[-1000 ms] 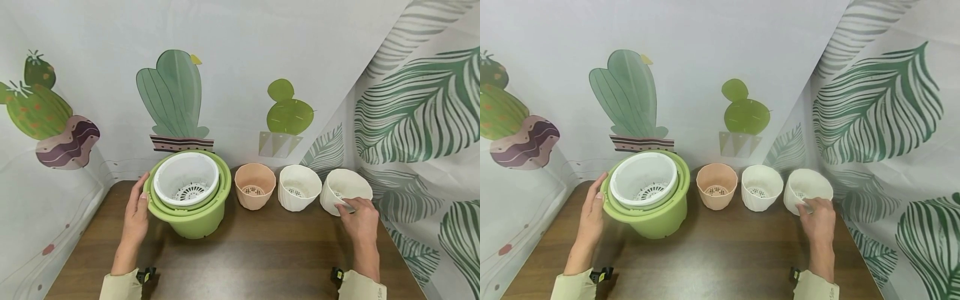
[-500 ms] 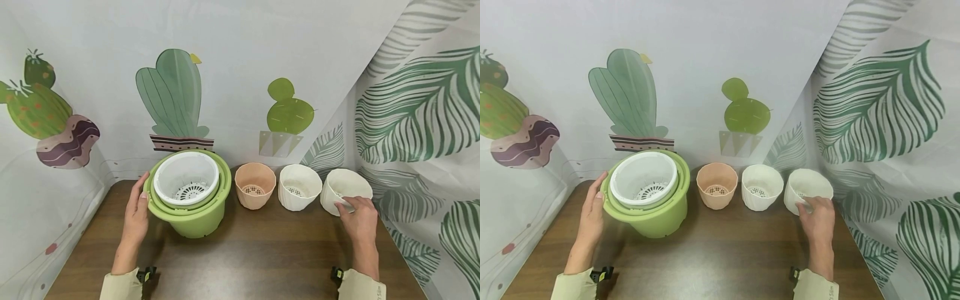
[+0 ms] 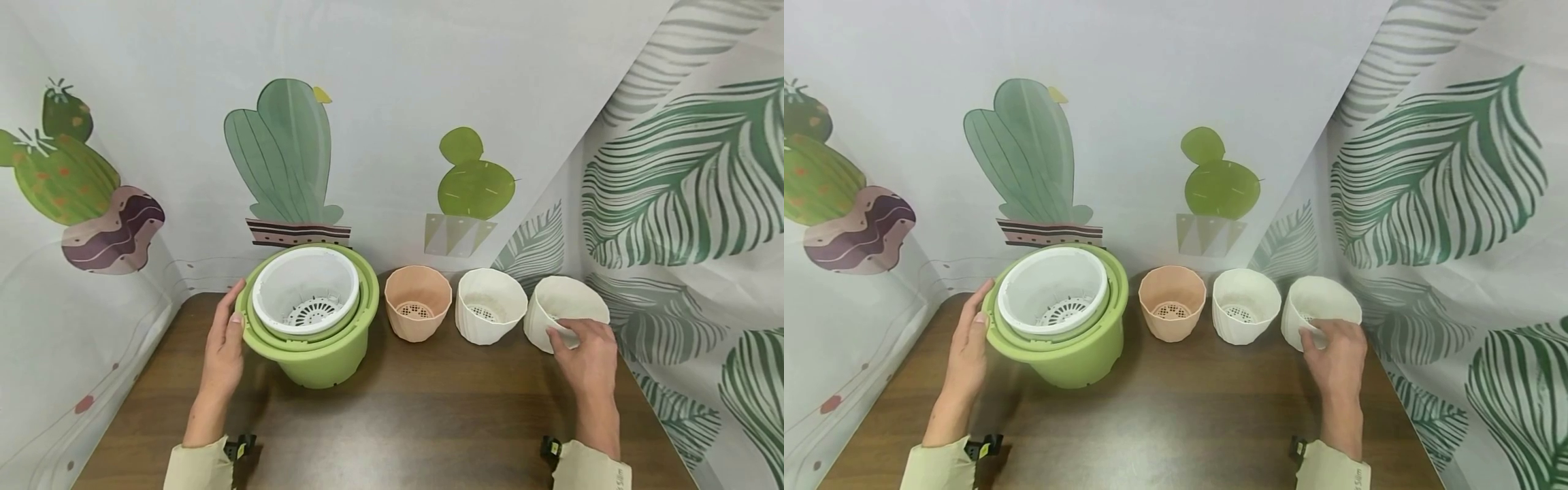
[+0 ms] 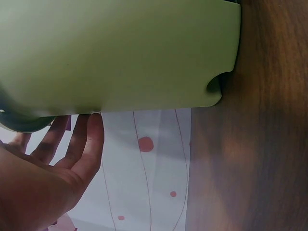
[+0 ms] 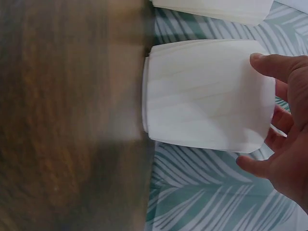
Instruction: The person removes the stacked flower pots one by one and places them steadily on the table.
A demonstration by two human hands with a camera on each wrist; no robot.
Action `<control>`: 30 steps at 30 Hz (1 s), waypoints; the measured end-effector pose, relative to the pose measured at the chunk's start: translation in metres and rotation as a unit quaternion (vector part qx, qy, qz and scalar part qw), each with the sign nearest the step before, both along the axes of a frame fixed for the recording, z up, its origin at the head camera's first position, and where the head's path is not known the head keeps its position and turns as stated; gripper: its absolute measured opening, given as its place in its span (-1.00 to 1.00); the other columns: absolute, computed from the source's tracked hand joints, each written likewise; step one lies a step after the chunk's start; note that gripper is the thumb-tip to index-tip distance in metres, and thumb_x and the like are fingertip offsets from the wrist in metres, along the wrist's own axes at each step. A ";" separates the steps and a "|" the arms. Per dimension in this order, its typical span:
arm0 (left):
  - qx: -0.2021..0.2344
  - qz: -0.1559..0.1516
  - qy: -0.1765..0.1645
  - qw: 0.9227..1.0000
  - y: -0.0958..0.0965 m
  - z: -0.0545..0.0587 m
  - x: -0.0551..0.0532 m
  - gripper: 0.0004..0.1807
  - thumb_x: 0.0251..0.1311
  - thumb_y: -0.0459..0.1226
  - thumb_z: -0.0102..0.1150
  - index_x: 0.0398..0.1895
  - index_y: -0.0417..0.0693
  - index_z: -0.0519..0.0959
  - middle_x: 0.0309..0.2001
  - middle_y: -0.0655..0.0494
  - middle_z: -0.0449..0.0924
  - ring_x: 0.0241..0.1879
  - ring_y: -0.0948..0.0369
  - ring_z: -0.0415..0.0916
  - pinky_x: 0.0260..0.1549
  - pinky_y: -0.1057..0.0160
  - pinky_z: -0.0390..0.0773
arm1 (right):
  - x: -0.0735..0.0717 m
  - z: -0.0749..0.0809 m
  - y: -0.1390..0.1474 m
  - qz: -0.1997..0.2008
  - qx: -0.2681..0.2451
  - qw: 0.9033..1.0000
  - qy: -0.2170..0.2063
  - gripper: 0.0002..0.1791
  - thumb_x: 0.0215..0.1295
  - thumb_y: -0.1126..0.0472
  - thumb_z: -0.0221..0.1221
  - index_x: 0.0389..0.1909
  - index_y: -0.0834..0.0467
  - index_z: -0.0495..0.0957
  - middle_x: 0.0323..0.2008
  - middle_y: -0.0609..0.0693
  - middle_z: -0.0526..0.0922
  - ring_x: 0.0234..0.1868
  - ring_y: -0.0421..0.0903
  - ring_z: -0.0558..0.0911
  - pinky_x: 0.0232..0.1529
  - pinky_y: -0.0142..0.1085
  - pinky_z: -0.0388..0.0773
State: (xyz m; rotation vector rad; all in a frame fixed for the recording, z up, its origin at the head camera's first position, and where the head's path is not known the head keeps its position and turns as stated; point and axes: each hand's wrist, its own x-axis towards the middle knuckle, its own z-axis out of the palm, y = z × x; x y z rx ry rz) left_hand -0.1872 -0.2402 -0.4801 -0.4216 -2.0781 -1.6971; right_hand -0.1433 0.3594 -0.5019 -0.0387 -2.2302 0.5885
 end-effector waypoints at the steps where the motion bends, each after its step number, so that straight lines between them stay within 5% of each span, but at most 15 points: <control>1: 0.000 0.000 0.000 1.000 0.000 0.000 0.000 -0.45 0.70 -0.35 -0.28 0.67 -0.08 0.22 0.63 -0.06 0.17 0.56 0.23 0.19 0.40 0.50 0.26 | 0.000 0.001 0.000 0.003 0.002 1.000 0.006 -0.76 0.00 0.41 0.52 -0.29 0.41 0.75 -0.32 0.37 0.75 -0.14 0.40 0.63 -0.02 0.18 0.43; 14: 0.003 -0.003 0.006 1.000 0.000 0.000 -0.001 -0.45 0.68 -0.37 -0.27 0.66 -0.11 0.22 0.62 -0.10 0.18 0.54 0.24 0.20 0.39 0.50 0.27 | 0.004 0.022 -0.009 0.016 0.025 0.997 0.070 -0.71 0.03 0.28 0.49 -0.24 0.37 0.76 -0.28 0.36 0.74 -0.18 0.41 0.61 -0.12 0.19 0.39; 30: -0.010 0.009 0.003 1.000 0.001 0.001 0.001 -0.45 0.69 -0.34 -0.28 0.67 -0.07 0.23 0.63 -0.05 0.18 0.57 0.23 0.15 0.41 0.50 0.23 | 0.010 0.043 -0.026 0.043 0.023 0.997 0.056 -0.70 0.15 0.23 0.44 -0.19 0.38 0.75 -0.23 0.35 0.72 -0.07 0.39 0.60 0.01 0.17 0.41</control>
